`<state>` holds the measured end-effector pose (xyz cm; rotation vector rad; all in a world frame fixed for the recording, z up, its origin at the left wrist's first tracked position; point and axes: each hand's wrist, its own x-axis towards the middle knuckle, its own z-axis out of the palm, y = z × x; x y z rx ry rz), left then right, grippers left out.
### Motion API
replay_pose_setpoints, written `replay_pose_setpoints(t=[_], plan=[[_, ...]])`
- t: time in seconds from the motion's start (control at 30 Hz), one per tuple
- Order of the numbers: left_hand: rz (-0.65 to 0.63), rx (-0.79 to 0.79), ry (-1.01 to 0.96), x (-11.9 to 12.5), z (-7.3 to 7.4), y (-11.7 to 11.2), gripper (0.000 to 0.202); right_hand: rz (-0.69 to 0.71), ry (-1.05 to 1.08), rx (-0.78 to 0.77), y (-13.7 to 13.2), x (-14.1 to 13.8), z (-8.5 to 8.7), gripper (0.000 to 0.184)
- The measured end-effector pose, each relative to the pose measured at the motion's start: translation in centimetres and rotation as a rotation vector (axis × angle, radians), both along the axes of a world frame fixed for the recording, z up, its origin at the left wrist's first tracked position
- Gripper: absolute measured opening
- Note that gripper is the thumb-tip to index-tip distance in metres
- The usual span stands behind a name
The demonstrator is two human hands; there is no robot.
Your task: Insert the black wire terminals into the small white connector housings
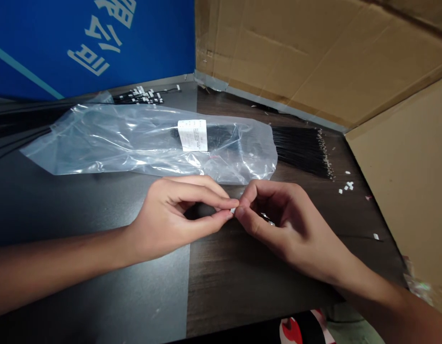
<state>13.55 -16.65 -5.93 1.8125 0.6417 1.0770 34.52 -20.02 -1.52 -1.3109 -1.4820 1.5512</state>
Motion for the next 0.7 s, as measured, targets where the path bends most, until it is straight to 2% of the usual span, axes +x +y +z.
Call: replay_pose_setpoints(t=[0.27, 0.4, 0.47, 0.57, 0.7], plan=[[0.021, 0.032, -0.006, 0.2, 0.1, 0.2, 0.014, -0.003, -0.002, -0.021, -0.3, 0.2, -0.2, 0.022], [0.051, -0.071, -0.102, 0.3, 0.2, 0.4, 0.018, -0.024, -0.060, 0.102, -0.4, 0.3, -0.4, 0.012], [0.043, -0.162, -0.167, 0.3, 0.7, 0.8, 0.016, -0.044, -0.113, 0.198, -0.6, 0.2, -0.7, 0.019], [0.066, -0.288, -0.246, -0.4, 2.6, 2.0, 0.010, -0.069, -0.169, 0.369, -0.9, 0.1, -0.9, 0.034], [0.125, -0.451, -0.446, -2.7, 7.2, 4.2, 0.005, -0.109, -0.247, 0.676, -1.2, -0.1, -0.9, 0.031]])
